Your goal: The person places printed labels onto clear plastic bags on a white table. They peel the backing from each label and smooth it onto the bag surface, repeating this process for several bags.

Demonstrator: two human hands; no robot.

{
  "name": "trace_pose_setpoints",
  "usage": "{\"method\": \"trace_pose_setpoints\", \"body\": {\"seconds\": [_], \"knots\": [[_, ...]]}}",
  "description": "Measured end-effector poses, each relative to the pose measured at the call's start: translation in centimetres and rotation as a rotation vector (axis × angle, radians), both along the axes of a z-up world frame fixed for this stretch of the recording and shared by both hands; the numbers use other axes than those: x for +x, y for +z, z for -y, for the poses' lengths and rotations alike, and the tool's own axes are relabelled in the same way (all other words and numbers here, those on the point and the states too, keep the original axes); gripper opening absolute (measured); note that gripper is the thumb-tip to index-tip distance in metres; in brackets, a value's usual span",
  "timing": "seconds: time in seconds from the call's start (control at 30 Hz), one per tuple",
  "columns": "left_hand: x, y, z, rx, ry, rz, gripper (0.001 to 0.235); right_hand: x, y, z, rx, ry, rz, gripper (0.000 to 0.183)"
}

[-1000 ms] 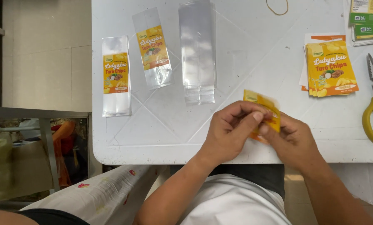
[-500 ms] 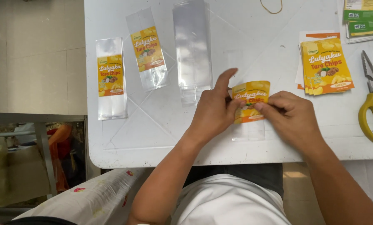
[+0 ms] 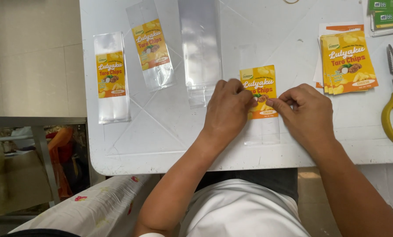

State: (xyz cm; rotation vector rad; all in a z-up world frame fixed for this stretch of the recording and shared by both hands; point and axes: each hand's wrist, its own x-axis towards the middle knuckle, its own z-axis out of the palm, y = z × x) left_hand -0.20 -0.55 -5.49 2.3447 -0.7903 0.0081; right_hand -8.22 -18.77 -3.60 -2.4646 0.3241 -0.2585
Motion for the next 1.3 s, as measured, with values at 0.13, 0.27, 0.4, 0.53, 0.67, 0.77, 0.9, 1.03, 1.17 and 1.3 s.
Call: {"method": "trace_pose_setpoints", "body": {"seconds": [0.13,0.27,0.4,0.53,0.67,0.77,0.9,1.03,1.17,1.3], "knots": [[0.2,1.1,0.0,0.06,-0.046,-0.147,0.013,0.3,0.7,1.0,0.055,0.063,-0.034,0.016],[0.8,1.5,-0.3,0.061,-0.1,-0.187,0.017,0.5,0.6,1.0,0.039,0.048,-0.022,0.017],[0.9,0.9,-0.3,0.027,-0.113,-0.194,0.013,0.3,0.6,0.9,0.053,0.035,-0.019,0.017],[1.1,1.3,-0.5,0.056,-0.125,-0.213,0.012,0.2,0.5,0.9,0.052,0.026,-0.025,0.018],[1.4,1.2,-0.7,0.06,-0.172,-0.196,0.013,0.3,0.6,0.8,0.046,0.024,-0.023,0.018],[1.5,1.3,-0.7,0.061,-0.176,-0.213,0.014,0.3,0.5,0.9,0.041,0.025,-0.024,0.018],[1.5,1.1,-0.8,0.066,-0.18,-0.231,0.014,0.2,0.3,1.0,0.034,0.039,-0.001,0.018],[1.6,1.2,-0.8,0.073,-0.178,-0.255,0.016,0.2,0.6,0.8,0.041,0.024,-0.016,0.018],[1.6,1.1,-0.7,0.079,-0.181,-0.229,0.014,0.2,0.5,0.8,0.055,0.014,-0.015,0.017],[1.6,1.0,-0.7,0.076,-0.178,-0.23,0.014,0.2,0.3,1.0,0.033,0.021,-0.004,0.018]]}}
